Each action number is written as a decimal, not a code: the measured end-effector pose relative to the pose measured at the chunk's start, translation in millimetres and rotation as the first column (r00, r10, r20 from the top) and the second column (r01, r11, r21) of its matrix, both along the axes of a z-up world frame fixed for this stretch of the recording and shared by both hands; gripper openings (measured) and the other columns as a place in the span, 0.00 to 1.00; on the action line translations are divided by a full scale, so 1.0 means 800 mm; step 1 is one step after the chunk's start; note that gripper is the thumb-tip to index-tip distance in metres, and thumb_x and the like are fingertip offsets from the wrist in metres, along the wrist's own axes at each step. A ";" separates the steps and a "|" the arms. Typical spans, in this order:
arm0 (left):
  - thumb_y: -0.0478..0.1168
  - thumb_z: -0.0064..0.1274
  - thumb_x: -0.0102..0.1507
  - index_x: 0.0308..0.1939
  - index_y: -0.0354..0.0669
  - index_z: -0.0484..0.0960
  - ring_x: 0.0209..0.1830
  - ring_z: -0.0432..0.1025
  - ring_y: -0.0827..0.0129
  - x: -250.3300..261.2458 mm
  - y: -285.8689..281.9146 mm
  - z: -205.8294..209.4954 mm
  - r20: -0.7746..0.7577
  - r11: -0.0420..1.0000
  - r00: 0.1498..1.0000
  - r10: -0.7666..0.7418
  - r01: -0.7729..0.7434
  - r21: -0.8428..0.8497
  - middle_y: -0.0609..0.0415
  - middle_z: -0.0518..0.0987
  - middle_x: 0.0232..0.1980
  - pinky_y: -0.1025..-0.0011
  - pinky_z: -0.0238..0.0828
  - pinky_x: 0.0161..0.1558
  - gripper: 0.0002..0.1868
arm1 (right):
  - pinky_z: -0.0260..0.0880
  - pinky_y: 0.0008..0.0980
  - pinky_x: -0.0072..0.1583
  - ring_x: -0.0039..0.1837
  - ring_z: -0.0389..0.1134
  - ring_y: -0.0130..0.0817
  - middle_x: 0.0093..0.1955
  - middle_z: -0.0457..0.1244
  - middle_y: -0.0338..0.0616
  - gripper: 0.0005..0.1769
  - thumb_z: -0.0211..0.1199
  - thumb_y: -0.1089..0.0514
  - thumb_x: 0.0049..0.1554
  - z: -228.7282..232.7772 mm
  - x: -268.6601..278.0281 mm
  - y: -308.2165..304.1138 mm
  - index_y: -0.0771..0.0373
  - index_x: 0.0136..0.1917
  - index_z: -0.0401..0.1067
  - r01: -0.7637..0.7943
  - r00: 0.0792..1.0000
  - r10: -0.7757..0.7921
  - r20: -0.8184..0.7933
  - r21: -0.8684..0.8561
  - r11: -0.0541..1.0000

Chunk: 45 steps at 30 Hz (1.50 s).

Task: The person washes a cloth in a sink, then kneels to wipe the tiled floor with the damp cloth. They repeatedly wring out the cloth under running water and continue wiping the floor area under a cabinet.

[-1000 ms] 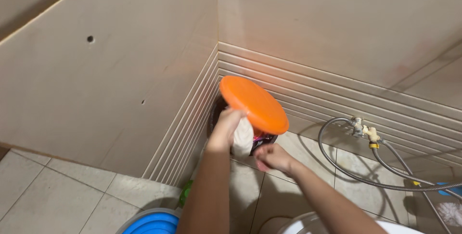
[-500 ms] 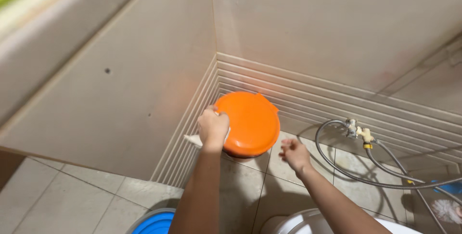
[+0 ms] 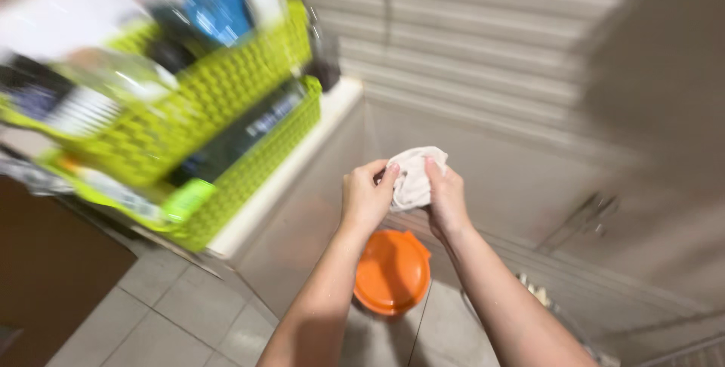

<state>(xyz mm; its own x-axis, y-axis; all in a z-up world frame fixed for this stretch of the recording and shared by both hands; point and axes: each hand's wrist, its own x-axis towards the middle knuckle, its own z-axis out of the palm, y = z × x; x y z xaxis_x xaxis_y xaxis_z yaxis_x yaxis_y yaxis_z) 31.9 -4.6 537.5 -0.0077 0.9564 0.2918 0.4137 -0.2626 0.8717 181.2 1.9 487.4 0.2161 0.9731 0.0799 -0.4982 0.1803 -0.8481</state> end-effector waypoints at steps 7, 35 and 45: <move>0.42 0.52 0.68 0.45 0.36 0.83 0.36 0.78 0.58 -0.093 -0.086 0.255 0.143 0.876 0.986 0.080 -0.138 0.463 0.42 0.83 0.38 0.65 0.74 0.41 0.12 | 0.67 0.30 0.56 0.55 0.68 0.28 0.57 0.68 0.40 0.12 0.66 0.58 0.59 0.260 0.011 -0.043 0.65 0.55 0.77 -0.252 0.815 0.058 0.577 0.263 0.931; 0.47 0.53 0.68 0.47 0.40 0.84 0.43 0.79 0.69 -0.789 -0.118 0.541 -0.080 0.918 0.969 0.232 -0.191 0.347 0.50 0.86 0.42 0.70 0.74 0.46 0.14 | 0.68 0.22 0.55 0.52 0.67 0.19 0.51 0.69 0.33 0.21 0.49 0.48 0.67 0.573 -0.742 -0.043 0.62 0.62 0.72 -0.631 0.737 0.409 0.538 0.331 0.701; 0.41 0.60 0.67 0.56 0.39 0.80 0.41 0.71 0.76 -0.779 0.115 0.597 0.253 0.884 0.936 -0.243 0.106 0.455 0.56 0.79 0.43 0.77 0.70 0.43 0.16 | 0.71 0.31 0.45 0.45 0.68 0.28 0.45 0.67 0.38 0.15 0.51 0.52 0.69 0.631 -0.696 0.128 0.63 0.56 0.74 -0.279 0.941 0.136 0.310 0.482 0.831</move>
